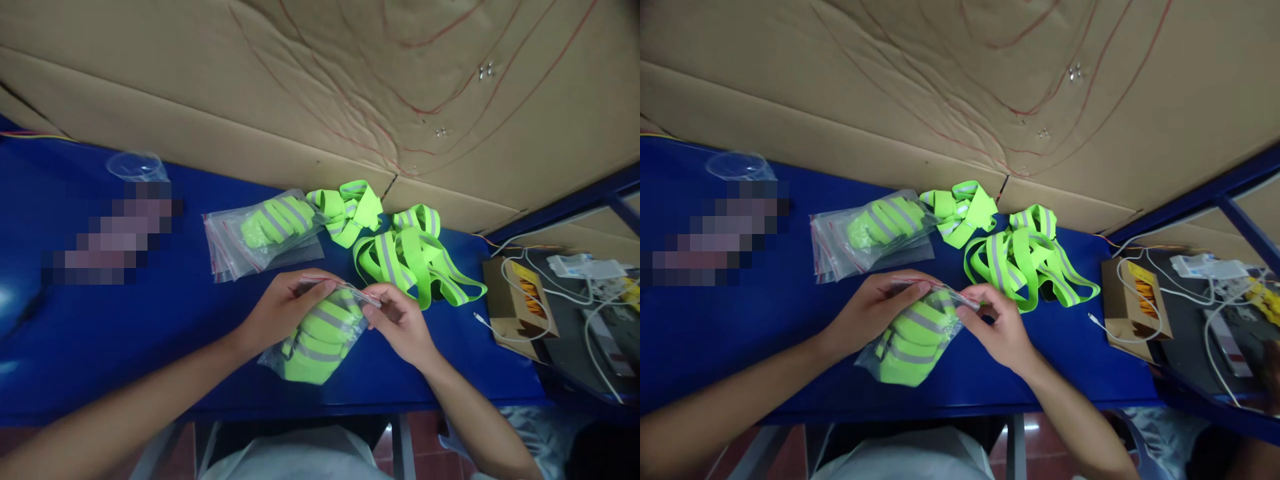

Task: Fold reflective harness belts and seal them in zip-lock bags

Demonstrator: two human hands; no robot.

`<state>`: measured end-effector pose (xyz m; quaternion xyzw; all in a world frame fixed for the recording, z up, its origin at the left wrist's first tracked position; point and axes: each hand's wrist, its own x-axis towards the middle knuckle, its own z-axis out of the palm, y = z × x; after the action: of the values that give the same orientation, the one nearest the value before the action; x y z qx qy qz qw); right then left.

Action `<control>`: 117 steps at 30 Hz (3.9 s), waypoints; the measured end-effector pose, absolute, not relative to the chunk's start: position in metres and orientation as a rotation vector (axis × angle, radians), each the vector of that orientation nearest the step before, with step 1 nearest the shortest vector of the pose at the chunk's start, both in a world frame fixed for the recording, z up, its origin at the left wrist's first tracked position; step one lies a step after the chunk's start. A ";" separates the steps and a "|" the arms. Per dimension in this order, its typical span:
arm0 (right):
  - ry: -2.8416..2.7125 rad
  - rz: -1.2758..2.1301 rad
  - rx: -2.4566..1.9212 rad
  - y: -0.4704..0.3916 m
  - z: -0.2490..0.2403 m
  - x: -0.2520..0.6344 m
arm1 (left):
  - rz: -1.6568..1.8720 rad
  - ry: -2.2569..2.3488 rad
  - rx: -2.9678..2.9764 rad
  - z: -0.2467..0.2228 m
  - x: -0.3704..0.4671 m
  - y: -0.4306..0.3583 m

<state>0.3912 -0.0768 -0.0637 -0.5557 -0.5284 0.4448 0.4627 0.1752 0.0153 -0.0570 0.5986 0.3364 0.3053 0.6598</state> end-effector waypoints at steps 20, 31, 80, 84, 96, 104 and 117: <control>-1.351 1.020 -1.425 -0.078 -0.063 0.389 | 0.533 0.785 1.110 -0.055 0.176 0.013; -1.404 1.026 -1.470 -0.079 -0.065 0.390 | 0.460 0.772 1.245 -0.063 0.180 0.010; -2.037 1.058 -1.235 -0.077 -0.037 0.415 | 0.228 0.568 1.132 -0.064 0.173 0.024; -2.068 1.077 -1.169 -0.077 -0.033 0.414 | 0.169 0.544 1.058 -0.062 0.171 0.025; -2.085 1.261 -0.962 -0.075 -0.033 0.412 | 0.099 0.531 0.987 -0.061 0.168 0.026; -2.025 1.083 -1.066 -0.077 -0.033 0.412 | 0.163 0.507 1.068 -0.058 0.164 0.034; -1.388 1.199 -1.273 -0.071 -0.053 0.410 | 0.322 0.651 1.103 -0.060 0.168 0.030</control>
<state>0.4100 -0.0706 -0.0532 -0.5122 -0.5587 0.4824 0.4390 0.1680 0.0299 -0.0596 0.5125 0.3024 0.1493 0.7897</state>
